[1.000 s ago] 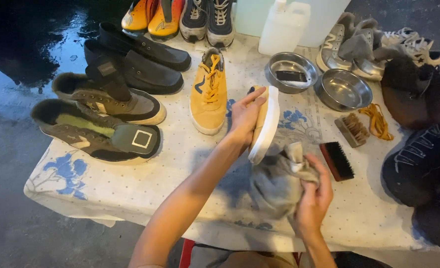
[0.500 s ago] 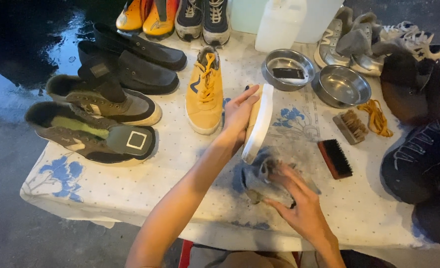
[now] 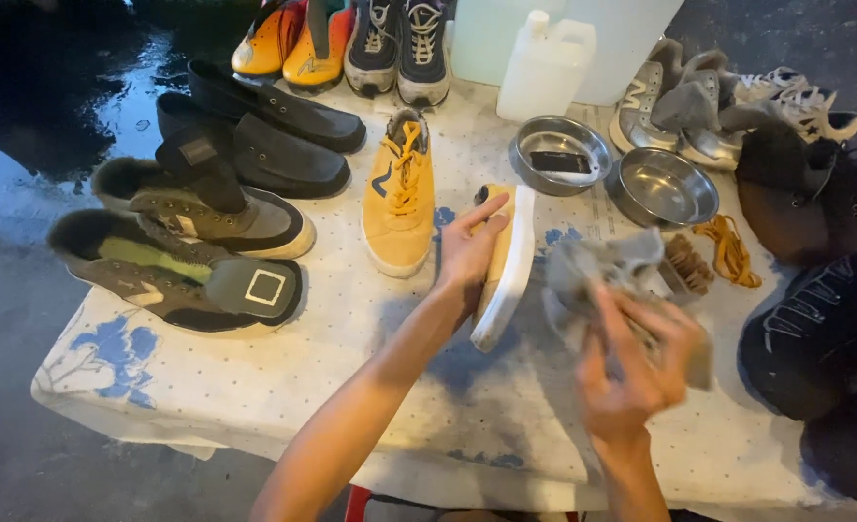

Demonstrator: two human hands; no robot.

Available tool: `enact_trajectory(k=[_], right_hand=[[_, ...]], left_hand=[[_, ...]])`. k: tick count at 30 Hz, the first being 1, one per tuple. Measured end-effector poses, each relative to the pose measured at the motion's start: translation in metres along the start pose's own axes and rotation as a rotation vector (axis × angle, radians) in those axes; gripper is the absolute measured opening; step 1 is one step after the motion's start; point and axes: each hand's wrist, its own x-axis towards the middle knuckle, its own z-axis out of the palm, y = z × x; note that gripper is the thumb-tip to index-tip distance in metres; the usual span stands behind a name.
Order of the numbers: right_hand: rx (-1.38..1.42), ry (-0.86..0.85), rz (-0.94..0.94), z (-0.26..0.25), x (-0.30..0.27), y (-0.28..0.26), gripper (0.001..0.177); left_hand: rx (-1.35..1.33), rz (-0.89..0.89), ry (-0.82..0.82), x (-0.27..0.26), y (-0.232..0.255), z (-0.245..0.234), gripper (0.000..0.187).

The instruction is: The person scrubs the white sole of a yellow sneaker with a brush, then wipes it with a cloth. They dip the brush into a metal bowl of water and continue scrubbing the sole. The person repeats the scrubbing and wiping process on the same shoe.

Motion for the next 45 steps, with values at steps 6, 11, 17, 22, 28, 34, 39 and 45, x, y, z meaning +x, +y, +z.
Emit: enact_trajectory(k=[6, 11, 17, 22, 28, 34, 39, 45], right_hand=[[0.250, -0.259, -0.121, 0.016, 0.047, -0.036, 0.033], [0.312, -0.375, -0.120, 0.014, 0.048, -0.035, 0.040], [0.228, -0.426, -0.211, 0.006, 0.050, -0.034, 0.027], [0.193, -0.473, -0.337, -0.002, 0.025, -0.028, 0.031], [0.198, -0.495, -0.300, -0.008, -0.012, -0.020, 0.054], [0.139, -0.333, 0.002, 0.000, 0.019, 0.000, 0.030], [0.183, -0.517, -0.055, 0.027, 0.039, -0.019, 0.051], [0.020, -0.592, -0.168, -0.001, 0.018, -0.045, 0.062]], left_hand=[[-0.142, 0.394, -0.006, 0.013, -0.041, -0.001, 0.034], [-0.093, 0.477, -0.003, 0.025, -0.053, 0.000, 0.032], [-0.075, 0.249, -0.005, 0.011, -0.025, -0.003, 0.033], [-0.062, -0.021, -0.029, -0.002, -0.004, -0.005, 0.038], [0.046, 0.073, 0.002, 0.017, -0.020, -0.006, 0.033], [-0.037, 0.070, -0.012, 0.012, -0.024, -0.004, 0.033], [-0.049, 0.081, -0.034, 0.011, -0.020, -0.005, 0.038], [-0.111, -0.032, -0.026, -0.001, -0.007, -0.008, 0.037]])
